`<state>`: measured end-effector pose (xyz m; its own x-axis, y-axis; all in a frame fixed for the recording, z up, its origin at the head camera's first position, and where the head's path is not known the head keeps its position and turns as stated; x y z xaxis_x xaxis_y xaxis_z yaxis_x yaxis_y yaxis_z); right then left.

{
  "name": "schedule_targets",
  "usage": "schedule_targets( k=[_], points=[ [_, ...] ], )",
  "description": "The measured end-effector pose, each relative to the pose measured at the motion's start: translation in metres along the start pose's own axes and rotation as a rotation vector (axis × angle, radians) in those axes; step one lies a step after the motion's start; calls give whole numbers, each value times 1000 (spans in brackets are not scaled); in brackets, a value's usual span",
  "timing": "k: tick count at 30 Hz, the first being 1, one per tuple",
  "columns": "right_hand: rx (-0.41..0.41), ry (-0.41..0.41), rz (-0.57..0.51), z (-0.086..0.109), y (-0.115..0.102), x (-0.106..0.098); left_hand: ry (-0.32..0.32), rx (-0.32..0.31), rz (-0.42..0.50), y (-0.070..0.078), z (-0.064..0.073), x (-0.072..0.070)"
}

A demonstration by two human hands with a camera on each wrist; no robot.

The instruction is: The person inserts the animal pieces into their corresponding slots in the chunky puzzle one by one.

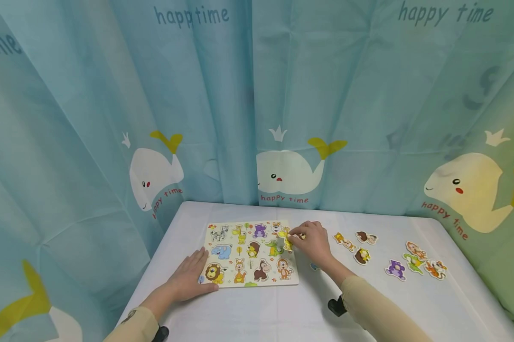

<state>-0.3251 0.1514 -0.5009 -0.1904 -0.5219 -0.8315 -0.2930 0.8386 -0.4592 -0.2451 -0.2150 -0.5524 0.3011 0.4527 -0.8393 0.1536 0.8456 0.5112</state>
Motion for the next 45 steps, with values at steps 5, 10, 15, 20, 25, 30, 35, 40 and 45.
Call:
schedule_targets(
  k=[5,10,15,20,25,30,35,40,45],
  points=[
    [5,-15,3,-12,-12,9,0,-7,-3,-2,-1,0],
    [6,-34,2,-24,-19,19,-1,-15,-5,-4,-2,0],
    [11,-64,-1,-34,-27,29,1,-21,-10,-2,-1,-1],
    [5,-91,8,-41,-36,40,2,-25,-9,-2,0,-2],
    [-3,-117,-7,-46,-42,56,0,-31,-13,-1,1,-3],
    [4,-138,-16,-50,-48,72,-2,-30,-8,-1,1,-4],
    [23,-146,-25,-52,-57,82,-7,-31,-7,-1,0,-3],
    [26,-144,-26,-53,-67,89,-5,-29,-10,0,0,-2],
    [33,-141,-23,-55,-73,97,-6,-30,-5,2,1,-2]
  ],
)
Point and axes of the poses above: each hand's wrist, its own z-axis away from the middle knuckle, its own x-axis out of the palm, y = z × x, the point moved 5 cm from there along -z, towards the middle knuckle, and after that the axes turned 6 degrees about z, right-handed, at the moved point
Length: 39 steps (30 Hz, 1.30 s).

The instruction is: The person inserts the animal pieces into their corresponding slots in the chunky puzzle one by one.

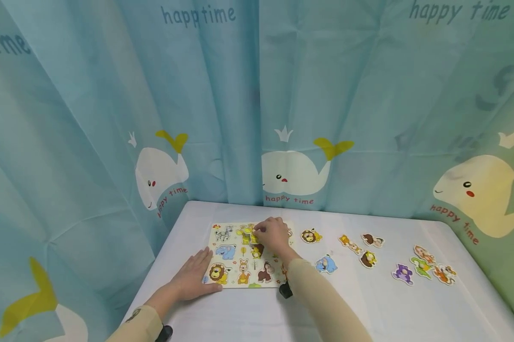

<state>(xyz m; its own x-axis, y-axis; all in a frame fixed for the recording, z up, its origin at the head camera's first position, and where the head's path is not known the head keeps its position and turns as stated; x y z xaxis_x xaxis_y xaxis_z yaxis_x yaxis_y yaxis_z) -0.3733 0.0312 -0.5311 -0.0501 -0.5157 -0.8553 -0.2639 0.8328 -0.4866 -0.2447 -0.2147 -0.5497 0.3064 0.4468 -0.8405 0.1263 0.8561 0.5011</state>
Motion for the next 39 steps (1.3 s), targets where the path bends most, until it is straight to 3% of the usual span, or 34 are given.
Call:
schedule_targets(
  k=[15,39],
  points=[
    [-19,-1,70,-7,-15,14,-6,-1,-4,-1,1,0],
    [5,4,60,-8,-17,24,1,-1,-11,0,-1,1]
  ],
)
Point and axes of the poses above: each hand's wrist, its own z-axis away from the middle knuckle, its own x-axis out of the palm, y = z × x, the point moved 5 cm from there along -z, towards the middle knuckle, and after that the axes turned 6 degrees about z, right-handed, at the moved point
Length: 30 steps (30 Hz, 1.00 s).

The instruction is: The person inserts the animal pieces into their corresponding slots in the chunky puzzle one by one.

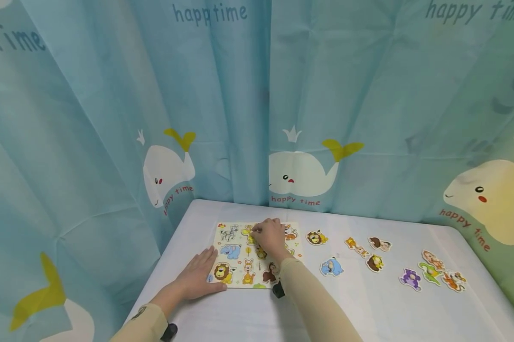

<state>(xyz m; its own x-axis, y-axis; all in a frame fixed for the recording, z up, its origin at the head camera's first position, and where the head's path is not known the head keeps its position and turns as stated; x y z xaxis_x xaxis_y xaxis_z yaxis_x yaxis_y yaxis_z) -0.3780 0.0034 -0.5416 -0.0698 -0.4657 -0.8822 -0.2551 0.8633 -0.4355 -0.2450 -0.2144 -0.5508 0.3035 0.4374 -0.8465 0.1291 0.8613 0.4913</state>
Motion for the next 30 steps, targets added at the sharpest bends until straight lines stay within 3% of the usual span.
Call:
schedule_targets(
  k=[30],
  points=[
    [-23,27,40,1,-5,0,5,2,-21,1,0,0]
  ],
)
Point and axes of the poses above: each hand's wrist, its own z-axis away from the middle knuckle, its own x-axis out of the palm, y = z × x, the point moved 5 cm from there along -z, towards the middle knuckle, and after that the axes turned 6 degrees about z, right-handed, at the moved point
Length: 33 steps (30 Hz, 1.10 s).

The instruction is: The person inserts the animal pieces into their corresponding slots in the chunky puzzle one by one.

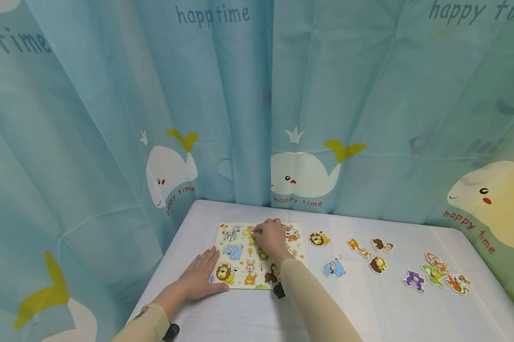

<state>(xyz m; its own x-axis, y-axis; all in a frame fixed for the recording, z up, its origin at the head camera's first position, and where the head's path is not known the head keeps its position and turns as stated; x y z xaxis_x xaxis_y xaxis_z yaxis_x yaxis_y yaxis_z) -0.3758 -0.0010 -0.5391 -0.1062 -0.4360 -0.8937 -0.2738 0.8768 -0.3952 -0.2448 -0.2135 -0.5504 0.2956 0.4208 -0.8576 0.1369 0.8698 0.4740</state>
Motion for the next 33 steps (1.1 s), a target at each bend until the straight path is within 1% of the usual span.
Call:
schedule_targets(
  k=[12,20,26,30,33],
  points=[
    [-16,23,20,0,-1,0,-1,-4,4,1,0,0],
    [-29,43,8,2,-1,0,-10,-7,15,0,0,0],
    [-30,49,29,3,-3,-1,-7,-4,3,0,1,0],
    [-29,42,48,3,-3,-1,-7,1,-5,-1,0,0],
    [-30,18,37,3,-2,0,-7,-7,3,-1,0,0]
  ],
)
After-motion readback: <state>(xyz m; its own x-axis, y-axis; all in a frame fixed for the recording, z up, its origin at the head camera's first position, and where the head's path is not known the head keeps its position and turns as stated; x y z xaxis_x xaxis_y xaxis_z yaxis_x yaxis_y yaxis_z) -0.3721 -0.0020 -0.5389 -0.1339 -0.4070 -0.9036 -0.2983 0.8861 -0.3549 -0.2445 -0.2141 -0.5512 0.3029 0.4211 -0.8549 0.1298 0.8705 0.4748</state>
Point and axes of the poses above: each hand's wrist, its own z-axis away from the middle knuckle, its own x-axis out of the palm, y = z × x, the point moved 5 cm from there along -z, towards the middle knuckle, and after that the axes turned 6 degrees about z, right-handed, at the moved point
